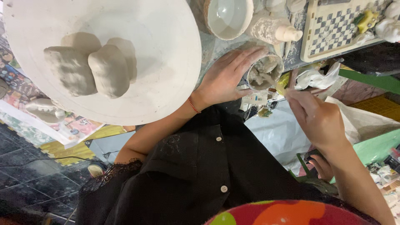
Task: The person holds a small container with a gray clay slurry and stirs it continuously with a wooden stick. The mixture is blended until it appears uniform, while two clay lumps rest on a nearby pottery wheel.
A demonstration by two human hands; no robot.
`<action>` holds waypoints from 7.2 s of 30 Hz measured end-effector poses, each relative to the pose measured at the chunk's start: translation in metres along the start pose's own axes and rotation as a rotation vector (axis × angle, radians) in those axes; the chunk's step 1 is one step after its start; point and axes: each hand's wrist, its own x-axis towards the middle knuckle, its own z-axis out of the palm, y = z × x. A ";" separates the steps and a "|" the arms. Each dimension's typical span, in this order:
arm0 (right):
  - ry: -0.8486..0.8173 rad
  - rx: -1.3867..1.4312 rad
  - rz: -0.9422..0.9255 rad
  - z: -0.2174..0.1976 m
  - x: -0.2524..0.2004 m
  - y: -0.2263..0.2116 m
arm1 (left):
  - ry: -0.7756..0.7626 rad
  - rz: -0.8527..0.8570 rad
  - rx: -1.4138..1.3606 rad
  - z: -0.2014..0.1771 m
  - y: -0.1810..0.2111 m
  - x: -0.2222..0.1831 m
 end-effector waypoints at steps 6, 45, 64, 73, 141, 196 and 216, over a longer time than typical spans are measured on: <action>-0.011 0.060 -0.070 0.008 -0.003 0.010 | -0.055 -0.047 -0.044 -0.003 0.000 -0.001; -0.002 -0.148 -0.197 0.013 -0.011 -0.042 | -0.051 -0.050 -0.009 0.003 0.000 -0.003; 0.030 -0.304 -0.131 0.023 -0.023 -0.047 | -0.012 0.012 0.036 0.006 0.003 -0.006; -0.141 -0.433 -0.116 0.019 0.003 -0.051 | -0.034 -0.021 0.046 0.009 -0.003 -0.010; -0.282 -0.470 -0.262 -0.012 0.048 -0.026 | -0.014 -0.081 -0.009 0.001 0.001 -0.002; -0.033 -0.632 -0.029 0.042 -0.002 -0.066 | 0.069 -0.032 -0.056 0.009 0.004 0.000; 0.247 0.011 0.230 0.010 -0.015 -0.063 | 0.013 -0.028 0.034 0.012 0.018 -0.005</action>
